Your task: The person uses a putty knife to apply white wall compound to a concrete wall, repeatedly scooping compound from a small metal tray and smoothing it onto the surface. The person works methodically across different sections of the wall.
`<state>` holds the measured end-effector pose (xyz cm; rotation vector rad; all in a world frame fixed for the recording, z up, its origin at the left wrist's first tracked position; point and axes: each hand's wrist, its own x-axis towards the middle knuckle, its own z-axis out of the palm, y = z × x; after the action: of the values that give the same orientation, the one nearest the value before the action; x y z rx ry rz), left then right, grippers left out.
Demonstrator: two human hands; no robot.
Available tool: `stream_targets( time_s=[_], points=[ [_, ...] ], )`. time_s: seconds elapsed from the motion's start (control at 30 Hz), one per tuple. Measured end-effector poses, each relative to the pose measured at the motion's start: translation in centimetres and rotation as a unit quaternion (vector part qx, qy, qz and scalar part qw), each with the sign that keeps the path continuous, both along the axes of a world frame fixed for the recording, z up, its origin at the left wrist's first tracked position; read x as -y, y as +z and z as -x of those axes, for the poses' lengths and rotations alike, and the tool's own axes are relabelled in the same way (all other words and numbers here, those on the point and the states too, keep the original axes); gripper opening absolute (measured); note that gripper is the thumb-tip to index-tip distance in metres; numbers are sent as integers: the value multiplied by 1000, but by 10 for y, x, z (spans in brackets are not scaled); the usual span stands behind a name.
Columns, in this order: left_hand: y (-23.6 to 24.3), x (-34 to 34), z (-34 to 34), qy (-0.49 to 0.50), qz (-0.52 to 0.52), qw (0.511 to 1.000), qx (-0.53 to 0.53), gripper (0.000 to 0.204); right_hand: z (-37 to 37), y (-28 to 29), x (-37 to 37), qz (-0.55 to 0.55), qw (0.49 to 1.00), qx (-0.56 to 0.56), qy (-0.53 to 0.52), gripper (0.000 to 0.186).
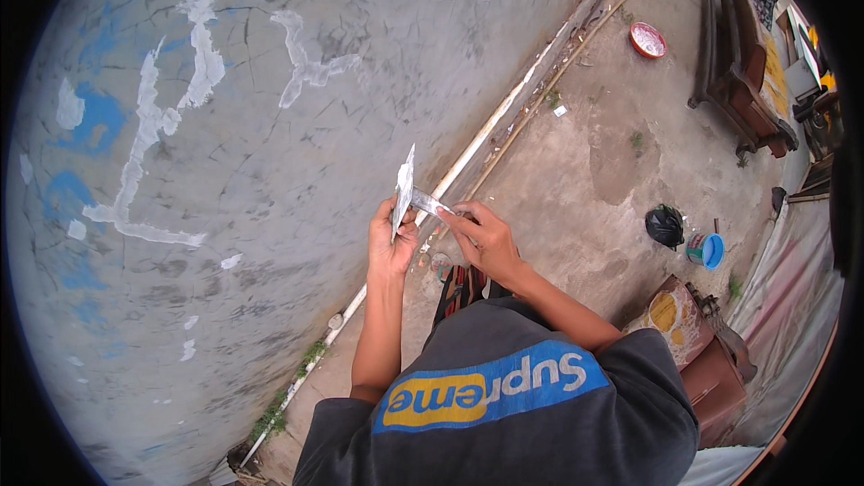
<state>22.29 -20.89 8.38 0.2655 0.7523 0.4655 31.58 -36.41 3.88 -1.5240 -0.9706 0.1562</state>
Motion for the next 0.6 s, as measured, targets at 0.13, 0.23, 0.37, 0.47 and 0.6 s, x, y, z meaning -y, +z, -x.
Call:
stream_targets(
  time_s=[0.13,0.23,0.37,0.47,0.6],
  points=[
    [18,-2,4,6,-72,996,-59,17,-17,-5,14,-22,998,15,-49,28],
    [30,5,0,-7,-86,989,-117,17,-32,5,13,-52,966,-252,-14,20],
    [27,7,4,-69,-61,993,-75,16,-60,35,20,-60,821,-521,228,19],
    [24,13,6,-127,18,991,24,16,-59,28,7,-91,797,-536,262,20],
    [28,24,1,-140,74,985,70,17,-56,18,-7,-102,804,-527,257,21]
  ],
)
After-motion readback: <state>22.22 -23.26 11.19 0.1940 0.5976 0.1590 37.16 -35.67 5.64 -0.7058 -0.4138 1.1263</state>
